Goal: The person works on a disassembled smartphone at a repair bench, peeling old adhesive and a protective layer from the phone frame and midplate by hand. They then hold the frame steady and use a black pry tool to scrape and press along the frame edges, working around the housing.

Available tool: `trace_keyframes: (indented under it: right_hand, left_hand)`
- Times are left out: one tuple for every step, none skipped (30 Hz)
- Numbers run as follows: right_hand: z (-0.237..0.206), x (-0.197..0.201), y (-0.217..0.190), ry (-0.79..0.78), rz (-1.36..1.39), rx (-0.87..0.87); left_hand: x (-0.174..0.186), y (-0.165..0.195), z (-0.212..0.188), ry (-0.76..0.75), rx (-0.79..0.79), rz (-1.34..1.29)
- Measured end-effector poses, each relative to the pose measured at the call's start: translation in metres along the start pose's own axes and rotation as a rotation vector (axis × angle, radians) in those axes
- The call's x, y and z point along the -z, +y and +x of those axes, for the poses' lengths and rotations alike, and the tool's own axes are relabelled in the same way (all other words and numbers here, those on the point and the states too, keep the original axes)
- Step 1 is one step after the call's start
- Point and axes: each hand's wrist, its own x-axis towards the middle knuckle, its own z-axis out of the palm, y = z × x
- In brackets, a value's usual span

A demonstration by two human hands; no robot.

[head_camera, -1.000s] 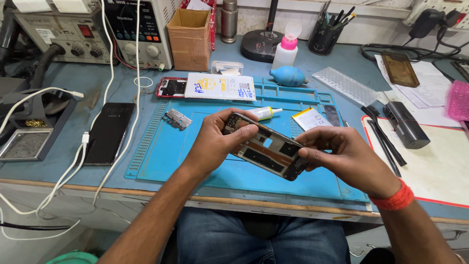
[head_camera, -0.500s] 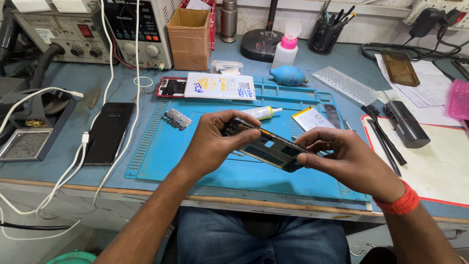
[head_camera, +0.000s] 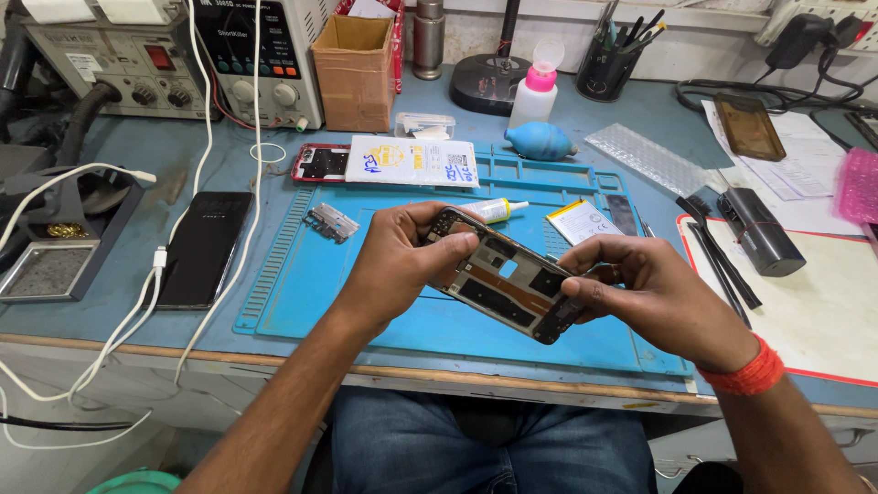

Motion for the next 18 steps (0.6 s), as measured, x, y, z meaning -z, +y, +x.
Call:
trace_keyframes:
  right_hand:
    - [0.0001,0.0,0.0004,-0.002,0.001,0.002]
    - [0.0001,0.0001,0.0007,0.001,-0.006,0.004]
    - [-0.0004,0.0004,0.0012,0.004,-0.014,0.006]
    - [0.0001,0.0005,0.0017,0.007,-0.021,0.008]
    - [0.0003,0.0007,0.0022,0.002,-0.01,0.008]
    - [0.0001,0.0008,0.0027,-0.002,0.002,0.007]
    - [-0.0001,0.0009,0.0031,-0.007,0.014,0.006]
    - [0.0003,0.0008,0.0034,-0.016,0.029,0.008]
    - [0.0003,0.0008,0.0036,-0.024,0.043,0.01]
    - [0.0004,0.001,0.0037,-0.033,0.057,0.013]
    - [0.0002,0.0012,0.0038,-0.026,0.042,0.002]
    - [0.0003,0.0016,0.0036,-0.019,0.027,-0.009]
    - [0.0003,0.0019,0.0036,-0.012,0.012,-0.02]
    - [0.0003,0.002,0.0036,-0.013,0.014,-0.014]
    - [0.0002,0.0025,0.0037,-0.013,0.017,-0.008]
    - [0.0005,0.0028,0.0037,-0.012,0.019,-0.001]
    - [0.0006,0.0031,0.004,-0.009,0.021,-0.011]
    - [0.0005,0.0032,0.0044,-0.007,0.023,-0.021]
  left_hand:
    - [-0.0005,-0.0005,-0.0001,0.01,0.003,-0.016]
    - [-0.001,-0.001,-0.0003,0.01,-0.008,-0.019]
    - [-0.0019,-0.0016,-0.001,0.011,-0.018,-0.023]
    - [-0.002,-0.0017,-0.0012,0.011,-0.029,-0.026]
    - [-0.0022,-0.0018,-0.0014,0.014,-0.033,-0.024]
    - [-0.0025,-0.0019,-0.0018,0.017,-0.037,-0.022]
    - [-0.0029,-0.0019,-0.0022,0.02,-0.042,-0.019]
    - [-0.0027,-0.0016,-0.0023,0.023,-0.041,-0.018]
    - [-0.0029,-0.0014,-0.0024,0.025,-0.04,-0.016]
    - [-0.0031,-0.0011,-0.0024,0.028,-0.04,-0.015]
    - [-0.0035,-0.0009,-0.0025,0.031,-0.036,-0.02]
    - [-0.0035,-0.0007,-0.0022,0.033,-0.032,-0.025]
    - [-0.0037,-0.0004,-0.0021,0.036,-0.028,-0.03]
    - [-0.0037,-0.0002,-0.0022,0.036,-0.033,-0.04]
    - [-0.004,-0.0002,-0.0022,0.035,-0.039,-0.05]
    - [-0.0039,-0.0001,-0.0019,0.034,-0.046,-0.06]
    - [-0.0036,0.0002,-0.0014,0.041,-0.027,-0.04]
    - [-0.0033,0.0003,-0.0009,0.048,-0.008,-0.02]
